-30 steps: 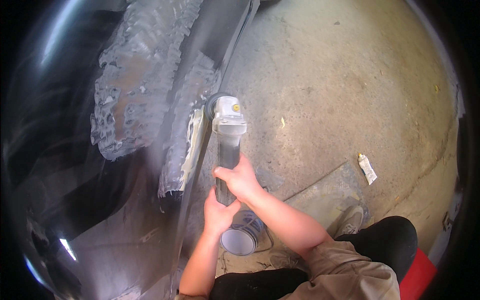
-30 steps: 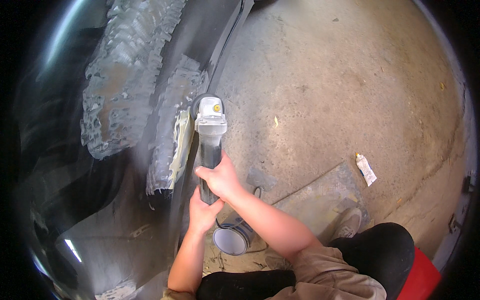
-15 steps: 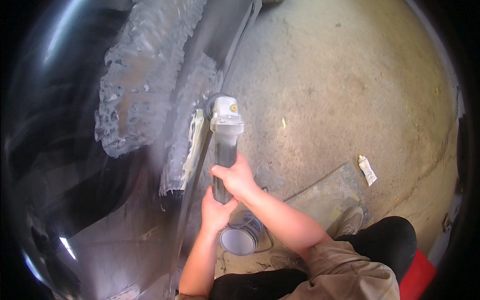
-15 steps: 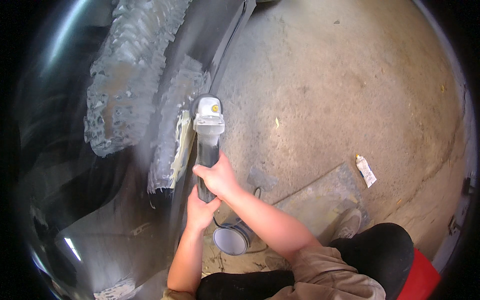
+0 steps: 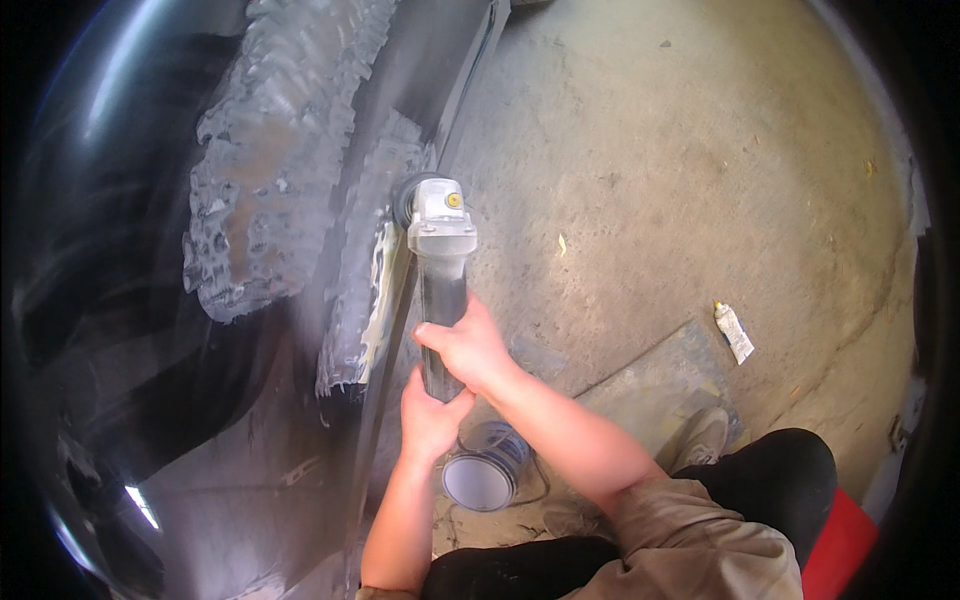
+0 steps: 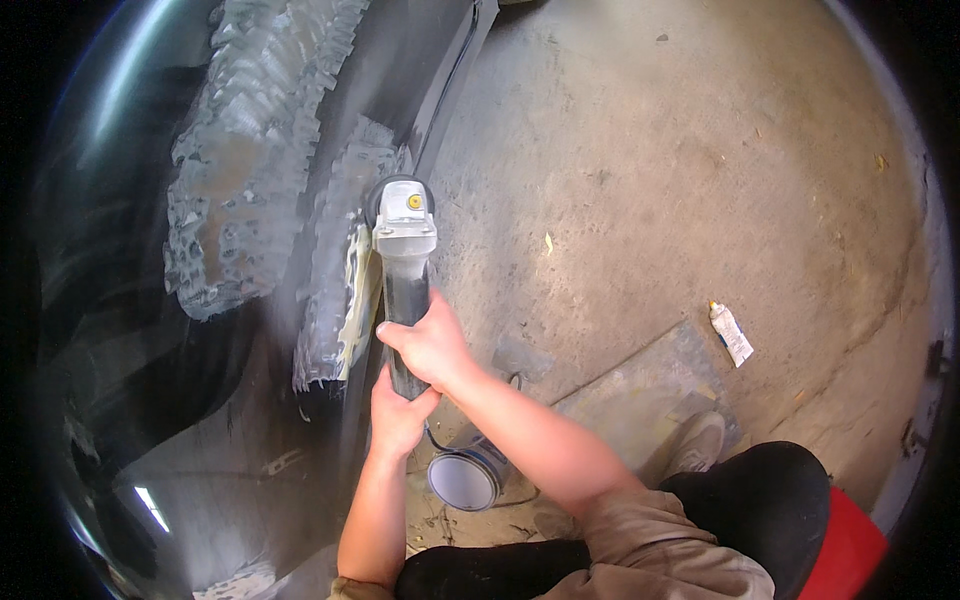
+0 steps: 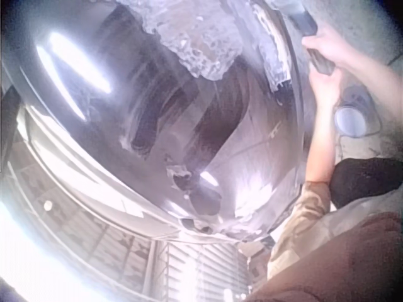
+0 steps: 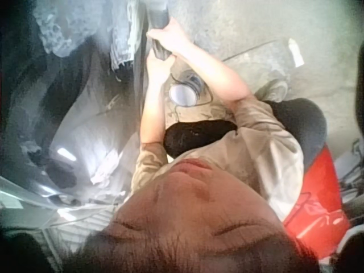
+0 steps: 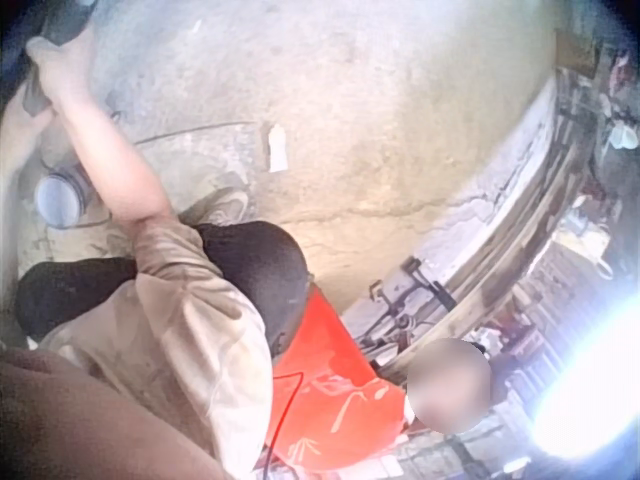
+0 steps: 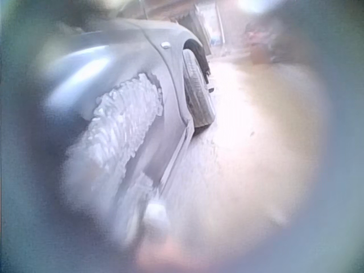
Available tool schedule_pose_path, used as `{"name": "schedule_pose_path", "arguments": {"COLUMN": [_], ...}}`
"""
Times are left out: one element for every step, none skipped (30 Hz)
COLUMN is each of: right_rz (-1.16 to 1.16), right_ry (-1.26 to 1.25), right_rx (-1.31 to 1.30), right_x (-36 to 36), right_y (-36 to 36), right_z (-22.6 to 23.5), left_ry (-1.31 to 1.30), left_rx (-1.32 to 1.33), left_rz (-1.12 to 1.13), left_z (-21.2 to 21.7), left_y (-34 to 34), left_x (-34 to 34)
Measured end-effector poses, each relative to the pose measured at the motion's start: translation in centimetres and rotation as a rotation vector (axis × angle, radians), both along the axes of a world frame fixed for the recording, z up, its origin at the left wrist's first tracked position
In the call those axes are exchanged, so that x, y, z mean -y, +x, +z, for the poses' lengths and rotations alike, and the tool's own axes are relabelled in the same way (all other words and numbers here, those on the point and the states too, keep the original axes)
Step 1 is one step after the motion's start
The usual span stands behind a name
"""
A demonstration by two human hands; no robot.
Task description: The person uses an angle grinder to smooth a section of a car's side panel. They hold the tool with both hands and move it along the surface, generating sparks. The person then sets the tool down and stands up.
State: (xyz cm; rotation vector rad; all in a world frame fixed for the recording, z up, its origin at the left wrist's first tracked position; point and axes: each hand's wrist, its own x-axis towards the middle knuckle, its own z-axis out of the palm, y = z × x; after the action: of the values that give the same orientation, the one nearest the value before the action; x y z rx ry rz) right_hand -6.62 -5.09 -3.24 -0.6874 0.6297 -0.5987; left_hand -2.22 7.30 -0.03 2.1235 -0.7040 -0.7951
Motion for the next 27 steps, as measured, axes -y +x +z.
{"name": "schedule_pose_path", "arguments": {"right_rz": [0.008,-0.01,-0.029,-0.048,-0.041,-0.034,-0.027,-0.009,0.009,0.027,0.048,0.046,0.044,0.049,0.051,0.052,0.05,0.023,-0.003,-0.029,-0.03,-0.032,-0.034,-0.028,-0.022,-0.017,-0.016], "right_ry": [-0.022,0.018,0.058,0.098,0.077,0.057,0.037,-0.011,-0.06,-0.108,-0.098,-0.08,-0.061,-0.033,-0.053,-0.073,-0.1,-0.094,-0.087,-0.083,-0.024,0.034,0.092,0.056,0.021,-0.012,-0.014], "right_rx": [0.002,-0.004,-0.009,-0.014,-0.026,-0.038,-0.05,-0.074,-0.096,-0.119,-0.125,-0.126,-0.127,-0.125,-0.127,-0.13,-0.132,-0.13,-0.128,-0.128,-0.112,-0.095,-0.078,-0.102,-0.125,-0.152,-0.136], "right_x": [0.0,-0.1,-0.3,-0.4,-0.7,-1.0,-1.3,-1.7,-2.2,-2.7,-3.1,-3.6,-4.1,-4.5,-4.6,-4.6,-4.3,-4.4,-4.5,-4.5,-4.4,-4.1,-4.0,-4.1,-4.2,-4.4,-4.3], "right_y": [0.0,0.1,0.3,0.3,0.3,0.0,-0.2,-0.3,-0.6,-0.7,-0.6,-0.6,-0.7,-0.6,-0.6,-0.7,-0.8,-0.6,-0.3,-0.3,-0.3,-0.3,-0.4,-0.5,-0.7,-0.8,-0.8], "right_z": [0.2,0.0,-0.4,-0.6,-0.7,-0.8,-0.9,-0.7,-0.4,-0.2,-0.6,-1.0,-1.5,-1.5,-1.4,-1.2,-0.7,-0.5,-0.3,-0.2,-0.1,0.0,-0.1,-0.2,-0.5,-0.8,-0.9], "left_ry": [0.015,0.026,0.036,0.041,0.05,0.059,0.03,0.0,-0.03,-0.028,-0.031,-0.034,-0.035,-0.034,-0.032,-0.03,-0.047,-0.064,-0.081,-0.056,-0.03,-0.004,0.001,0.0,-0.001,0.0,-0.008], "left_rx": [-0.011,-0.026,-0.041,-0.05,-0.056,-0.061,-0.055,-0.05,-0.044,-0.03,-0.02,-0.01,-0.033,-0.03,-0.027,-0.025,-0.023,-0.022,-0.021,-0.033,-0.045,-0.057,-0.08,-0.071,-0.061,-0.055,-0.054], "left_rz": [0.001,0.0,-0.001,-0.003,0.002,0.006,0.018,0.029,0.04,0.054,0.063,0.072,0.055,0.055,0.055,0.055,0.064,0.072,0.081,0.069,0.058,0.046,0.05,0.035,0.02,0.004,0.008], "left_z": [0.0,-0.1,-0.1,-0.1,-0.1,-0.1,-0.2,-0.3,-0.4,-0.6,-0.9,-1.2,-1.3,-1.2,-0.9,-0.8,-0.9,-1.0,-1.1,-0.9,-0.6,-0.5,-0.8,-1.0,-1.1,-1.4,-1.6], "left_y": [0.3,0.5,0.6,0.4,0.3,0.1,-0.3,-0.8,-1.1,-1.0,-1.1,-1.2,-1.1,-1.2,-1.5,-1.6,-1.6,-1.5,-1.3,-1.0,-0.5,-0.2,-0.3,-0.4,-0.6,-0.7,-0.7], "left_x": [-0.1,-0.2,-0.2,-0.1,-0.5,-0.8,-1.3,-1.7,-2.2,-2.8,-3.3,-3.7,-4.0,-4.2,-4.4,-4.6,-4.7,-4.6,-4.6,-4.3,-4.0,-3.9,-4.0,-4.2,-4.4,-4.6,-4.6]}}
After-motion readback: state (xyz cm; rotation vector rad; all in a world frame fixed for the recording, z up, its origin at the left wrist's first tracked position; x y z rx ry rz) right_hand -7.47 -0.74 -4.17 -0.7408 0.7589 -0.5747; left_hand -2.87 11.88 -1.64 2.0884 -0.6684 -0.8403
